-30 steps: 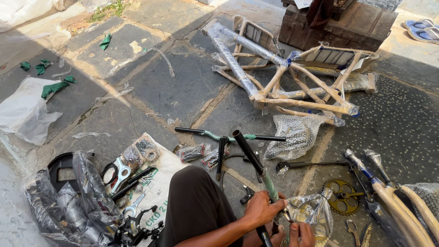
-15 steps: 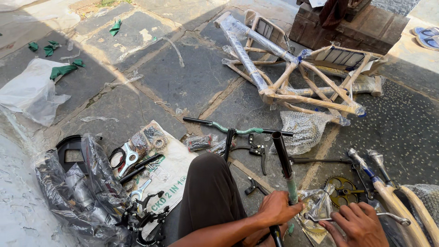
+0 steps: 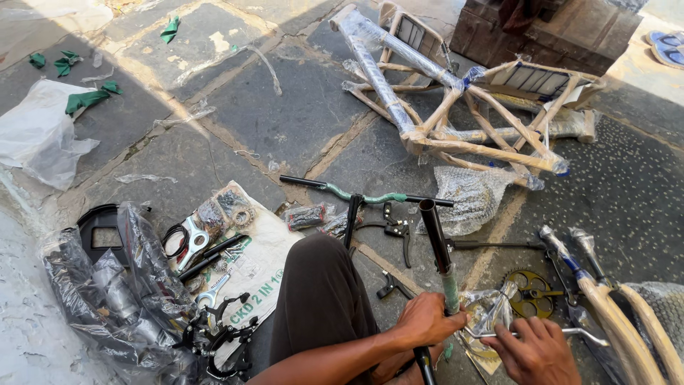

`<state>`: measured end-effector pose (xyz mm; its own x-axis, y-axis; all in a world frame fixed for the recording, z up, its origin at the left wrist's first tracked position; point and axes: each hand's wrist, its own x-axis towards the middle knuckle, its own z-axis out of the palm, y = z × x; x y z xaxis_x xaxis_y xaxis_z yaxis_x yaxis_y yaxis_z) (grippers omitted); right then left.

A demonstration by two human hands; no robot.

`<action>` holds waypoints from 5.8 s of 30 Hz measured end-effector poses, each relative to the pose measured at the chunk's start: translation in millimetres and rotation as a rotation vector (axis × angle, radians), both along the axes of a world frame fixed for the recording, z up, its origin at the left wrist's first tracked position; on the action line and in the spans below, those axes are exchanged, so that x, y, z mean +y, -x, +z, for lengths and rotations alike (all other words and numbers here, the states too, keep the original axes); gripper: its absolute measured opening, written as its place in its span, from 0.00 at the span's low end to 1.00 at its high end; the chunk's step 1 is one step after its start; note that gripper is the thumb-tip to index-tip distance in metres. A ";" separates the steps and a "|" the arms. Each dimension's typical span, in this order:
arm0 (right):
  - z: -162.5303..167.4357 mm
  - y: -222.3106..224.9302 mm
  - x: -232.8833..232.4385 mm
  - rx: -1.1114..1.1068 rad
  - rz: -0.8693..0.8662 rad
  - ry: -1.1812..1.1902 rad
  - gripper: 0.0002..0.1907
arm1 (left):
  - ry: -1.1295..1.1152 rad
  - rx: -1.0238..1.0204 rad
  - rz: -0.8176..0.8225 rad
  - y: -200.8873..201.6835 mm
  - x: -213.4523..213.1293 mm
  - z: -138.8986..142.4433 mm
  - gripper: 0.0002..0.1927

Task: The person sits on the ground and assembles a bicycle handlebar. They wrap green tape around the handlebar, attach brake levers using a screwdriver, and install handlebar grips. The person uses a knife to trim the tape and a screwdriver to tighten the levers.

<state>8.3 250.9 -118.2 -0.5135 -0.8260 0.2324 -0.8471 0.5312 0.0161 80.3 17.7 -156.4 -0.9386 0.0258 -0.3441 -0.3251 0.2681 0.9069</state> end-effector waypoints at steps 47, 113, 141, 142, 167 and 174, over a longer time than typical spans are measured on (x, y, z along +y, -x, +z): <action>-33.1 -97.7 85.9 -0.524 -1.204 0.757 0.30 | -0.116 0.363 -0.143 12.5 12.5 7.9 0.18; -5.7 -270.4 -38.3 -0.393 -0.778 0.712 0.11 | 0.693 -0.285 -0.382 64.3 -52.0 -108.0 0.21; -45.7 -233.4 131.1 -0.589 -1.428 1.436 0.16 | 0.666 0.933 -0.678 -36.2 59.6 -71.7 0.21; -52.5 -230.4 132.3 -0.625 -1.421 1.472 0.17 | 0.671 0.945 -0.668 -35.2 60.1 -70.8 0.21; -79.1 -184.7 151.4 -1.174 -1.261 1.922 0.22 | 0.662 0.838 -0.719 -51.0 72.4 -61.3 0.28; -72.7 -184.9 149.2 -1.352 -1.143 1.943 0.24 | 0.667 0.797 -0.742 -48.3 71.2 -61.8 0.29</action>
<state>193.1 400.1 -191.0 -0.7605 0.2369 -0.6046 0.3688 -0.6088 -0.7024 128.6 88.9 -218.2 -0.7248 0.6709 0.1568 0.6675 0.6274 0.4009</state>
